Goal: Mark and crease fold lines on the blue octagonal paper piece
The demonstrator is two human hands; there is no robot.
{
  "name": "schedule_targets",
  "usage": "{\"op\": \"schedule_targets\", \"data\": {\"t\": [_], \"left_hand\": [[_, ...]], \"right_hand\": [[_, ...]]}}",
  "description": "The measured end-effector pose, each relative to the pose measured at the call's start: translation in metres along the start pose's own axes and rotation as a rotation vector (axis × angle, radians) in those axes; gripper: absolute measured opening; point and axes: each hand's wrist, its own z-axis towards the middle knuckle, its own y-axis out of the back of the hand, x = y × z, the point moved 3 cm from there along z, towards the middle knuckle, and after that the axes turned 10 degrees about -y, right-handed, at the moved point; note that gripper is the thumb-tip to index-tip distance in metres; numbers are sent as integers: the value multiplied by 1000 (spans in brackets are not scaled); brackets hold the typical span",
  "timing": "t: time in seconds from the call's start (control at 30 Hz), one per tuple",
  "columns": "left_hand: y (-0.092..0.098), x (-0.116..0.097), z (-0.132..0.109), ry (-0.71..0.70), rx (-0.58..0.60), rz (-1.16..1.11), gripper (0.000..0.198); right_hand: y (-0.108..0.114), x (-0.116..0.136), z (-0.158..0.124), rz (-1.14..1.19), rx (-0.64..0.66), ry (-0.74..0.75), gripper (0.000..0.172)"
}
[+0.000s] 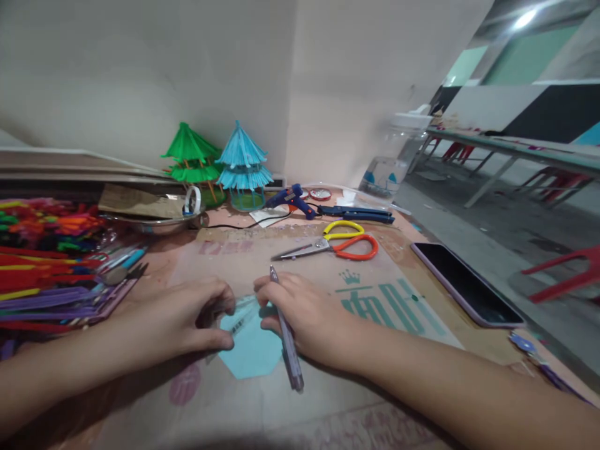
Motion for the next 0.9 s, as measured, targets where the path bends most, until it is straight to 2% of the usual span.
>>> {"op": "schedule_targets", "data": {"t": [0.07,0.17,0.27,0.33,0.37,0.4,0.47,0.53,0.57,0.73,0.8,0.87,0.9], "left_hand": [[0,-7,0,-27,-30,-89,25],[2,-14,0,-97,-100,-207,25],[10,-10,0,-164,-285,-238,34],[15,-6,-1,-238,-375,-156,34],[15,-5,-1,-310,-348,-95,31],[12,-6,-2,-397,-266,-27,29],[2,-10,-5,-569,-34,103,35],[-9,-11,-9,-640,118,208,56],[-13,-11,-10,-629,141,247,63],[-29,-10,-20,-467,-5,363,72],[-33,-12,-25,-445,-62,393,77],[-35,-14,-30,-436,-108,428,71],[-34,-15,-32,-429,-138,451,59]], "right_hand": [[0,1,0,21,-39,33,16],[2,3,-1,93,-93,64,22],[12,-3,-1,268,-202,-77,18],[19,-12,0,403,-347,-237,14],[22,-18,1,462,-427,-303,14],[24,-24,1,513,-492,-354,14],[23,-35,2,586,-546,-418,15],[19,-43,3,623,-523,-465,15],[18,-46,3,635,-502,-485,15],[18,-44,4,611,-367,-564,15],[20,-39,5,565,-301,-572,16],[20,-35,6,539,-239,-575,20],[19,-33,6,537,-213,-580,23]]}}
